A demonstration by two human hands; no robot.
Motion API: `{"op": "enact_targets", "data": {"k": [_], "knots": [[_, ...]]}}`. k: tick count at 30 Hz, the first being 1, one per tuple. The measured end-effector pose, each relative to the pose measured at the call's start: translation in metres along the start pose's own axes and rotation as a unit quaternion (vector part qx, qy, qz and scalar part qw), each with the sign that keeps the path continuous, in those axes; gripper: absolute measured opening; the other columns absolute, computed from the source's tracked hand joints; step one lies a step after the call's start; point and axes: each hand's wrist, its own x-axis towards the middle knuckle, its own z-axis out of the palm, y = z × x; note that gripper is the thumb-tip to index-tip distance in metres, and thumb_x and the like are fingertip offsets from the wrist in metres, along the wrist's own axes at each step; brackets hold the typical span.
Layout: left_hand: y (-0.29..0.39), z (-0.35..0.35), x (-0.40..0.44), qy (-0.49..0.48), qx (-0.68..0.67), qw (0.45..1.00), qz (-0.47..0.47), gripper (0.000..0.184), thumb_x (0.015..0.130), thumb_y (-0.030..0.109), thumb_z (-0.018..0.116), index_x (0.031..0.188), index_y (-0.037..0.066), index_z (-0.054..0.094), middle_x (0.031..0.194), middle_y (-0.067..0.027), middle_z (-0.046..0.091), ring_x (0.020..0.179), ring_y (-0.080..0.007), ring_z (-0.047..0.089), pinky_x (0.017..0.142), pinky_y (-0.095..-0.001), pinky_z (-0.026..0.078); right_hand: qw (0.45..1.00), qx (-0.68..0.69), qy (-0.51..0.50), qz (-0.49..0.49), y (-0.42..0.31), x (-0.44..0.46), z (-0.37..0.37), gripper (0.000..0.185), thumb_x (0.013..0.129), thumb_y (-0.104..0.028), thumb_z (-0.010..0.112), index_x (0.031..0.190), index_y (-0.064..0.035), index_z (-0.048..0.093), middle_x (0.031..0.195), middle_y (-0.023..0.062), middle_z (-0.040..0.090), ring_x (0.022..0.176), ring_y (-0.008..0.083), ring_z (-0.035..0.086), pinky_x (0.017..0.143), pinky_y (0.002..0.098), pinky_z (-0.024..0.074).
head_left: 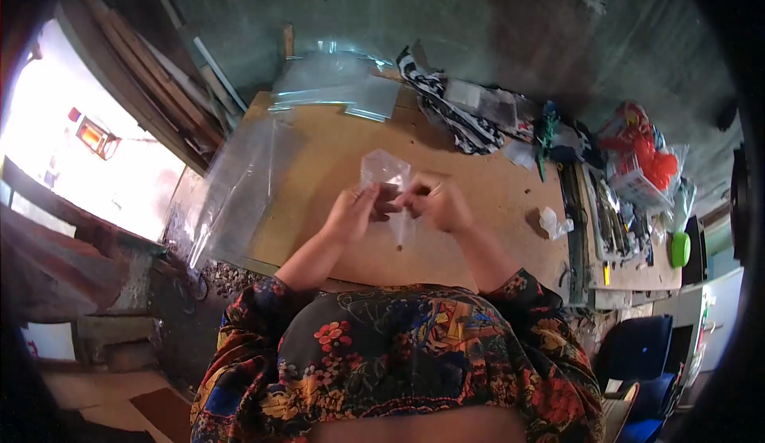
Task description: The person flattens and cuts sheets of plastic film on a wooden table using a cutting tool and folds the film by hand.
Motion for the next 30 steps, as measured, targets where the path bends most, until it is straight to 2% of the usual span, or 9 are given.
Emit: {"op": "enact_targets", "data": {"k": [5, 8, 12, 17, 20, 22, 24, 27, 30], "knots": [[0.012, -0.033, 0.011, 0.028, 0.197, 0.980, 0.012, 0.026, 0.091, 0.022, 0.042, 0.095, 0.002, 0.057, 0.083, -0.0075, 0.063, 0.068, -0.0142, 0.060, 0.063, -0.0266, 0.045, 0.980, 0.081, 0.179, -0.017, 0.043, -0.024, -0.067, 0.013, 0.080, -0.013, 0.062, 0.074, -0.0033, 0.055, 0.068, 0.0041, 0.058, 0.053, 0.0077, 0.050, 0.044, 0.0241, 0.0394], [0.021, -0.044, 0.024, 0.065, 0.464, 0.883, 0.008, 0.020, 0.087, 0.018, 0.044, 0.091, 0.004, 0.059, 0.078, -0.0120, 0.061, 0.061, -0.0205, 0.059, 0.061, -0.0296, 0.045, 0.962, -0.047, 0.254, 0.089, 0.054, -0.045, -0.092, 0.015, 0.081, -0.015, 0.061, 0.077, -0.0028, 0.053, 0.066, 0.0036, 0.055, 0.050, 0.0086, 0.049, 0.042, 0.0230, 0.0377], [0.004, -0.113, 0.063, 0.221, 0.597, 0.745, 0.198, 0.016, 0.083, 0.017, 0.046, 0.084, 0.005, 0.057, 0.083, -0.0185, 0.058, 0.074, -0.0318, 0.058, 0.065, -0.0409, 0.046, 0.854, 0.003, 0.515, 0.074, 0.068, -0.079, -0.130, 0.018, 0.080, -0.013, 0.063, 0.075, -0.0031, 0.048, 0.061, 0.0029, 0.048, 0.045, 0.0108, 0.048, 0.040, 0.0238, 0.0351], [-0.012, -0.196, 0.096, 0.323, 0.680, 0.653, 0.085, 0.015, 0.081, 0.019, 0.048, 0.082, 0.005, 0.056, 0.089, -0.0148, 0.060, 0.086, -0.0309, 0.058, 0.072, -0.0404, 0.046, 0.740, 0.045, 0.671, 0.005, 0.099, -0.139, -0.186, 0.016, 0.082, -0.013, 0.060, 0.081, -0.0027, 0.048, 0.064, 0.0042, 0.051, 0.049, 0.0121, 0.052, 0.042, 0.0233, 0.0399], [-0.012, -0.196, 0.104, 0.409, 0.468, 0.779, -0.086, 0.031, 0.079, 0.027, 0.053, 0.100, 0.005, 0.053, 0.108, -0.0158, 0.054, 0.099, -0.0295, 0.054, 0.080, -0.0374, 0.045, 0.703, 0.030, 0.709, -0.043, 0.095, -0.157, -0.192, 0.014, 0.083, -0.014, 0.060, 0.083, -0.0035, 0.050, 0.066, 0.0039, 0.054, 0.051, 0.0119, 0.053, 0.044, 0.0230, 0.0408], [-0.017, -0.175, 0.115, 0.542, 0.492, 0.681, -0.027, 0.060, 0.074, 0.033, 0.060, 0.122, 0.003, 0.039, 0.128, -0.0188, 0.039, 0.111, -0.0317, 0.045, 0.090, -0.0391, 0.040, 0.696, -0.010, 0.714, -0.075, 0.083, -0.159, -0.192, 0.013, 0.083, -0.015, 0.059, 0.083, -0.0044, 0.050, 0.067, 0.0033, 0.055, 0.054, 0.0116, 0.054, 0.045, 0.0227, 0.0406], [-0.008, -0.112, 0.109, 0.566, 0.592, 0.568, 0.083, 0.079, 0.072, 0.035, 0.063, 0.133, 0.004, 0.023, 0.135, -0.0205, 0.027, 0.118, -0.0363, 0.037, 0.098, -0.0423, 0.032, 0.806, -0.188, 0.560, -0.032, 0.067, -0.143, -0.171, 0.011, 0.083, -0.015, 0.058, 0.083, -0.0060, 0.052, 0.072, 0.0036, 0.060, 0.059, 0.0092, 0.054, 0.049, 0.0216, 0.0400], [0.002, -0.009, 0.087, 0.109, 0.512, 0.842, 0.135, 0.086, 0.070, 0.037, 0.065, 0.134, 0.000, 0.021, 0.141, -0.0202, 0.017, 0.131, -0.0344, 0.013, 0.105, -0.0399, 0.018, 0.918, -0.060, 0.392, -0.012, 0.040, -0.095, -0.110, 0.006, 0.081, -0.010, 0.058, 0.080, -0.0057, 0.054, 0.078, 0.0029, 0.061, 0.068, 0.0080, 0.055, 0.059, 0.0227, 0.0426], [-0.036, 0.065, 0.072, -0.139, 0.243, 0.927, 0.251, 0.089, 0.074, 0.038, 0.063, 0.136, -0.001, 0.014, 0.143, -0.0181, 0.013, 0.132, -0.0299, 0.011, 0.106, -0.0369, 0.014, 0.962, 0.191, 0.194, -0.012, -0.002, -0.070, -0.060, 0.008, 0.082, -0.012, 0.059, 0.078, -0.0077, 0.054, 0.076, 0.0018, 0.060, 0.064, 0.0073, 0.051, 0.056, 0.0218, 0.0405]]}}
